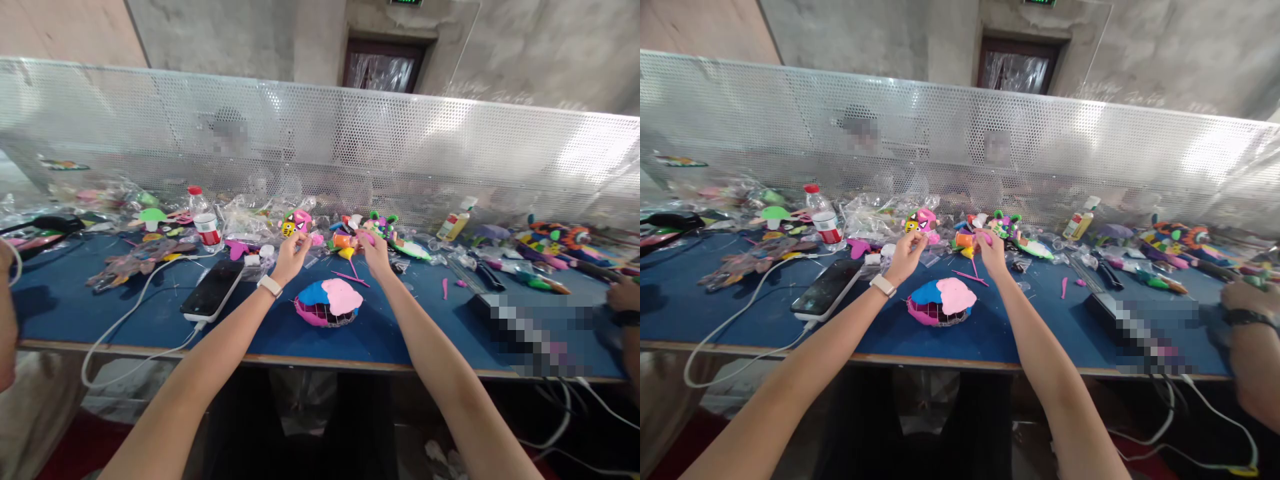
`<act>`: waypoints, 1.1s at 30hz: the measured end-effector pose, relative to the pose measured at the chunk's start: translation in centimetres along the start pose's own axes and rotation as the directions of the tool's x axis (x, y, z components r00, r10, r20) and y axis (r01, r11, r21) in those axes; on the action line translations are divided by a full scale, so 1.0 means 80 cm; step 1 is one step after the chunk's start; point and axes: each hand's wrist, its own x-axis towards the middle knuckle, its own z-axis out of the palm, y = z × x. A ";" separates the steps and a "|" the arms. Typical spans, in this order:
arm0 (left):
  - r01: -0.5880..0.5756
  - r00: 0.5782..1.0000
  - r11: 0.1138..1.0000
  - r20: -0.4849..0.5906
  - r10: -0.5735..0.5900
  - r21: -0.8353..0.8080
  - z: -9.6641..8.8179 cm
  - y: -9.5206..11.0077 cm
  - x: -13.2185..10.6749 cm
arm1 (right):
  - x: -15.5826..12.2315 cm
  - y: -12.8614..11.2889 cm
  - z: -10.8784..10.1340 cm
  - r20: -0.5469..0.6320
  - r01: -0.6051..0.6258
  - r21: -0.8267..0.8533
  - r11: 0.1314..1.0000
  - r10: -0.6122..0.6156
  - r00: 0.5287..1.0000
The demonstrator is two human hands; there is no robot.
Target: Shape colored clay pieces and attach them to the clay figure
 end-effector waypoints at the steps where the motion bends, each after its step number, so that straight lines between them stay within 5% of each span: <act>1: 0.010 1.000 1.000 -0.024 -0.011 -0.011 -0.002 -0.003 0.001 | 0.003 0.000 -0.006 -0.022 -0.004 0.005 1.000 0.004 1.000; 6: 0.018 1.000 0.999 -0.019 -0.019 -0.029 0.000 -0.008 0.000 | -0.004 -0.014 -0.007 -0.048 -0.052 0.024 0.998 0.053 0.997; 12: 0.000 1.000 1.000 0.029 0.001 -0.028 0.008 0.001 -0.007 | -0.026 -0.030 0.021 0.166 -0.019 -0.031 0.999 0.024 0.986; 16: 0.011 0.993 0.997 0.121 -0.002 -0.081 0.010 0.008 -0.009 | -0.034 -0.029 0.032 0.356 -0.086 -0.061 0.994 0.102 0.929; 20: 0.042 0.976 0.976 0.217 0.005 -0.214 0.016 0.014 -0.011 | -0.037 -0.023 0.037 0.413 -0.185 0.037 0.982 0.154 0.898; 29: 0.201 0.960 0.923 0.256 -0.118 -0.328 0.028 0.015 -0.015 | -0.034 -0.018 0.037 0.362 -0.154 0.099 0.983 0.108 0.926; 33: 0.341 0.935 0.811 0.265 -0.238 -0.476 0.035 0.007 -0.017 | -0.033 -0.014 0.036 0.337 -0.081 0.052 0.995 0.059 0.940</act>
